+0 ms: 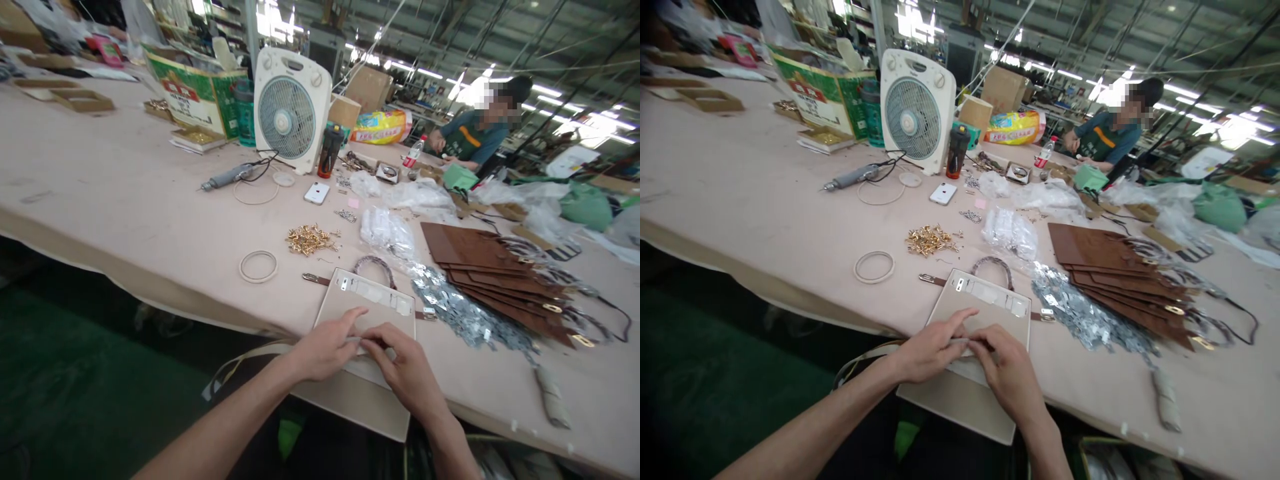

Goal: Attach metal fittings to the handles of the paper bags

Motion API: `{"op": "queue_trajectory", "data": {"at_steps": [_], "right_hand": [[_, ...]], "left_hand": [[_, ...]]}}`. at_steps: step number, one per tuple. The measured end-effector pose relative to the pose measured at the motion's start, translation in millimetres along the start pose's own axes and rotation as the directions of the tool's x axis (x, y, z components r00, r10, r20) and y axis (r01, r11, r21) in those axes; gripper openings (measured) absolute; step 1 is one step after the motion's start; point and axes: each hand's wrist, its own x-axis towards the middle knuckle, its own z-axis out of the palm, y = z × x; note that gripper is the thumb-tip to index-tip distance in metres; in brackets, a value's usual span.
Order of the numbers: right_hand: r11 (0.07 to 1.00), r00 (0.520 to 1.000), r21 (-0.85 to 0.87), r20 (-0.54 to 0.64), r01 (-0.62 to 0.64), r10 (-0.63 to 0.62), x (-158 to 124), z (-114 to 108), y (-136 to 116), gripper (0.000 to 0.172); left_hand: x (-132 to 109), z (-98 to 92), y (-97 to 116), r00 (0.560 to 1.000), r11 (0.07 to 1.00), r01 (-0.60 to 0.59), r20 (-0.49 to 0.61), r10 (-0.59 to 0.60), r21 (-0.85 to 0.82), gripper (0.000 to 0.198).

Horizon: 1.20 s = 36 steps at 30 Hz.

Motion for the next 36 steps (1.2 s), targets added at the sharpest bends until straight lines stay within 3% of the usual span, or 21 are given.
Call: {"op": "queue_trajectory", "data": {"at_steps": [5,10,13,15,19,21,24,28,32,36], "right_hand": [[1.0,1.0,0.013,-0.022,-0.01,0.011,-3.5,0.9,-2.3,0.013],[0.998,1.0,0.063,0.004,-0.018,0.018,-3.2,1.3,-3.8,0.016],[0.996,0.999,0.081,-0.028,0.028,-0.025,-6.7,9.9,-3.9,0.016],[0.989,0.989,0.076,-0.081,0.13,-0.124,-11.2,19.0,-4.5,0.014],[0.933,0.934,0.11,-0.151,0.341,-0.324,-12.5,26.5,-6.8,0.014],[0.944,0.937,0.121,-0.213,0.307,-0.278,-1.6,19.5,-7.5,0.012],[0.977,0.951,0.162,-0.298,0.14,-0.087,30.4,1.7,-4.1,0.008],[0.987,0.968,0.155,-0.25,0.04,0.0,80.3,-10.1,8.7,0.021],[0.992,0.983,0.129,-0.179,-0.008,0.031,111.1,4.7,19.1,0.023],[0.992,0.98,0.121,-0.189,-0.039,0.061,120.2,23.2,24.7,0.025]], "left_hand": [[-1.2,-6.2,3.2,1.0,1.0,-0.028,0.004,0.028,0.013,0.029],[-1.7,-10.3,-0.5,0.997,0.994,-0.078,-0.015,0.077,-0.074,0.023],[-1.4,-8.0,-2.9,1.0,0.978,0.005,-0.027,-0.011,-0.21,0.021],[1.4,-6.1,-4.7,0.991,0.942,0.089,-0.064,-0.116,-0.323,0.02],[8.5,-6.6,-9.0,0.936,0.871,0.136,-0.226,-0.269,-0.473,0.023],[7.6,-6.0,-9.6,0.943,0.911,0.101,-0.253,-0.216,-0.401,0.023],[1.1,2.0,-9.6,0.97,0.994,-0.003,-0.244,-0.024,-0.11,0.019],[-5.7,18.6,-14.0,0.964,0.974,-0.089,-0.228,0.137,0.21,0.017],[-5.0,24.0,-18.9,0.955,0.956,-0.081,-0.252,0.156,0.283,0.015],[-2.6,21.5,-20.8,0.949,0.952,-0.103,-0.26,0.182,0.289,0.012]]}}
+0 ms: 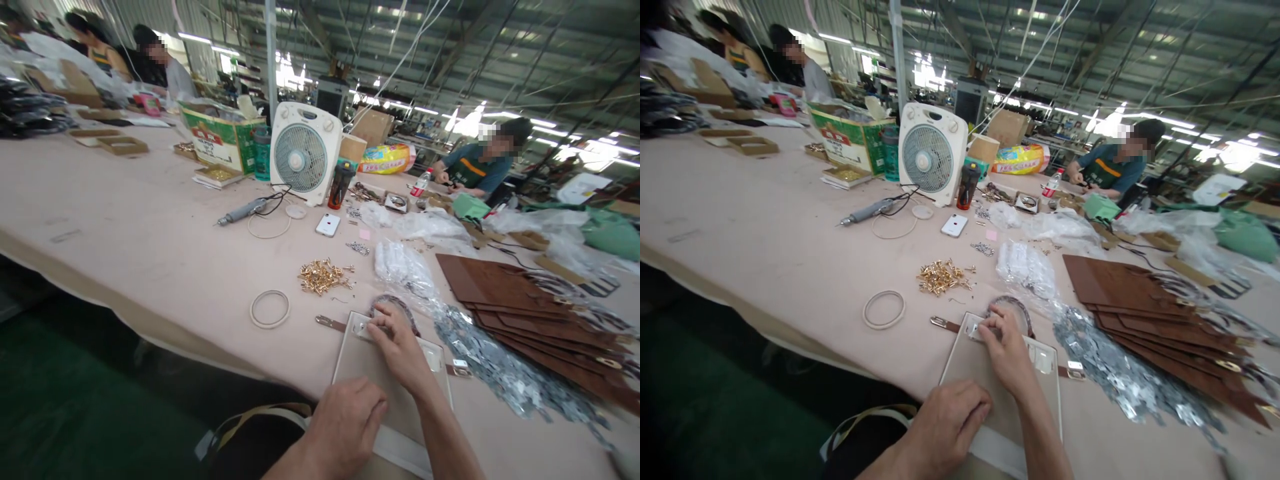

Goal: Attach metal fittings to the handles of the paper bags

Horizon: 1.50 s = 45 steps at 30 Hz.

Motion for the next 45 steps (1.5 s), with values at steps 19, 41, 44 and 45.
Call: {"op": "queue_trajectory", "data": {"at_steps": [19,41,44,45], "right_hand": [[0.985,0.997,-0.168,-0.065,0.034,-0.045,1.0,20.0,4.6,0.017],[0.893,0.983,-0.45,-0.149,0.031,-0.109,7.1,31.2,7.1,0.024],[0.894,0.98,-0.445,-0.146,0.059,-0.137,2.7,29.8,11.6,0.029],[0.895,0.979,-0.44,-0.138,0.075,-0.15,1.3,28.8,15.5,0.031]], "left_hand": [[-0.1,4.9,-2.6,0.998,0.997,-0.055,-0.028,0.057,0.058,0.011],[1.8,13.1,-11.2,0.973,0.98,-0.167,-0.179,0.147,-0.104,0.02],[-8.2,11.9,-11.8,0.935,0.91,-0.205,-0.347,0.072,-0.362,0.028],[-13.2,9.3,-11.5,0.924,0.873,-0.187,-0.382,0.001,-0.451,0.032]]}}
